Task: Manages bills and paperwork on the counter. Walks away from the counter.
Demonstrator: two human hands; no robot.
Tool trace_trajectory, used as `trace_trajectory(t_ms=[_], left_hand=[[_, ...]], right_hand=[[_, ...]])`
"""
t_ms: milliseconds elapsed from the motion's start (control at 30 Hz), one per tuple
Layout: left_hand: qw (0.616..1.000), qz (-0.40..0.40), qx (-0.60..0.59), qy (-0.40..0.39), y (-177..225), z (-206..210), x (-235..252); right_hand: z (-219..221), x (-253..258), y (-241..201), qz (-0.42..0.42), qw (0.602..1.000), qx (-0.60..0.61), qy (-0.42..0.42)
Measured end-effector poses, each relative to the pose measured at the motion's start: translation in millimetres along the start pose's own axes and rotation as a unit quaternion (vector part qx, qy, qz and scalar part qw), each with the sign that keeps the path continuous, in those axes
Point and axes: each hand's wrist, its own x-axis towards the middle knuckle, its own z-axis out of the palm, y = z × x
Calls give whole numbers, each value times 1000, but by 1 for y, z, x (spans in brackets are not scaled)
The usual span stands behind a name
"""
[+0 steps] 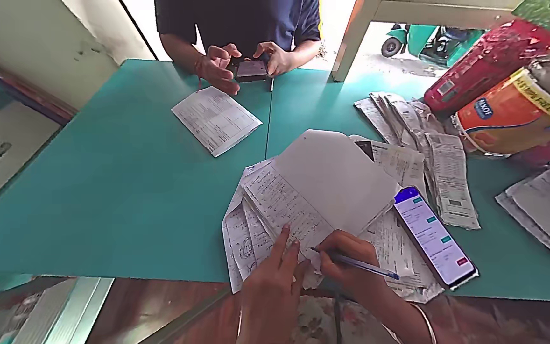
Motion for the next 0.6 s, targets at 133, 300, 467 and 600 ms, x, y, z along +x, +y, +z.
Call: trace_trajectory(t_ms=[133, 300, 467, 600], left_hand=[[1000, -7, -5, -23, 1, -5, 0], [994, -26, -62, -85, 1, -11, 1], [989, -48, -85, -112, -1, -15, 1], [990, -41, -75, -110, 0, -16, 2]], right_hand=[[0, 0, -5, -6, 1000, -5, -21], [-9, -4, -12, -55, 998, -11, 5], [-99, -22, -18, -62, 976, -195, 78], [-155, -31, 13, -13, 908, -406, 103]])
